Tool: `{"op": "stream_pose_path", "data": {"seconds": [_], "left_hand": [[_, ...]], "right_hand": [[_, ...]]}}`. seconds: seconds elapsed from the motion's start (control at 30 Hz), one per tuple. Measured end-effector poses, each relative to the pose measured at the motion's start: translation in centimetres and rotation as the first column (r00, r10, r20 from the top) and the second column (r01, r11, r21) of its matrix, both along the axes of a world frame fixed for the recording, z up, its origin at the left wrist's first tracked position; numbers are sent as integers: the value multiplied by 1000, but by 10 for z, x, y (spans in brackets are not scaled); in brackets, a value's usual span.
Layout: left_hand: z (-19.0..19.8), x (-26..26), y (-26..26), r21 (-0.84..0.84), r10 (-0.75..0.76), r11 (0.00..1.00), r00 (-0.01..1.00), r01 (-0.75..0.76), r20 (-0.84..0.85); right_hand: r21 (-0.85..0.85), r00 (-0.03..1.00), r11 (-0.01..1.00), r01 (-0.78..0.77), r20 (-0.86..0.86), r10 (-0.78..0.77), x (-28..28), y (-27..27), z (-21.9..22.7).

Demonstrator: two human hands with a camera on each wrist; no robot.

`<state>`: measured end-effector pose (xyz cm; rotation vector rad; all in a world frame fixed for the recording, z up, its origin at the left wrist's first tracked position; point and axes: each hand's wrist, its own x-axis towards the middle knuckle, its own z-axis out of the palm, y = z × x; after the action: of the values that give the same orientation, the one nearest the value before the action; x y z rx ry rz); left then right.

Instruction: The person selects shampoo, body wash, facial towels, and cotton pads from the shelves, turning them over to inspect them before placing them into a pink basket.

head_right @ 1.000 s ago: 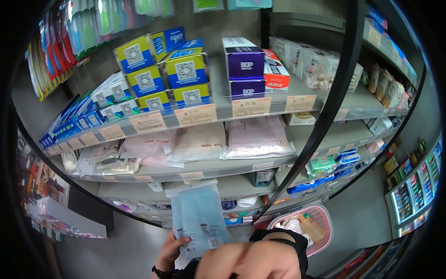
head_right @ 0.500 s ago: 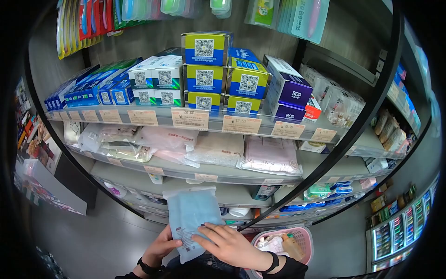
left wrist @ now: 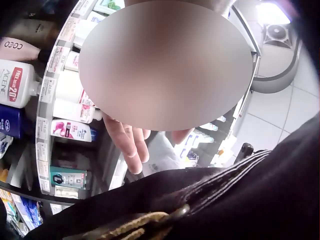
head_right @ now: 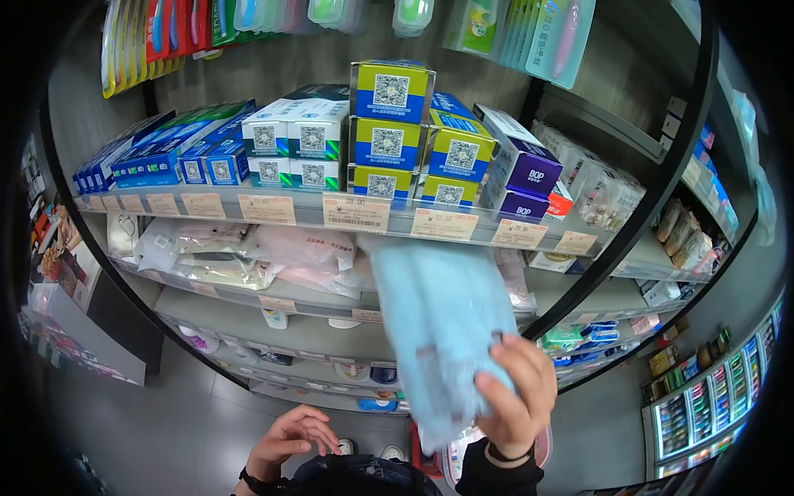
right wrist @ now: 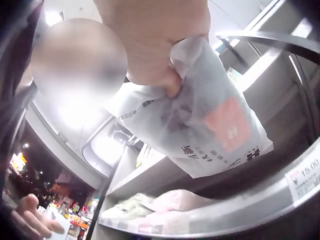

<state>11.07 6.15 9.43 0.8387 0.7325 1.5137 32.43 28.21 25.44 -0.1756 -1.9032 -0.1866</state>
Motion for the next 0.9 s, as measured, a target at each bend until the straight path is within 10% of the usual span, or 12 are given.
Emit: {"op": "stream_pose_path", "data": {"seconds": [0.33, 0.5, 0.83, 0.9], "left_hand": [[-5, -12, -23, -15, -4, 1000, 1000, 5, 14], [-9, -20, -33, -30, 17, 999, 1000, -18, -3], [2, -43, -33, 28, -27, 999, 999, 28, -44], [28, -45, -26, 139, 8, 990, 999, -1, -52]], "right_hand": [[-163, 971, 979, 124, 223, -86, -70, 32, 1], [-216, 989, 970, 106, -81, -126, -80, 24, -6], [36, 994, 995, -90, -61, 92, -64, -32, -28], [142, 972, 972, -185, 174, 159, -56, -43, -33]]}}
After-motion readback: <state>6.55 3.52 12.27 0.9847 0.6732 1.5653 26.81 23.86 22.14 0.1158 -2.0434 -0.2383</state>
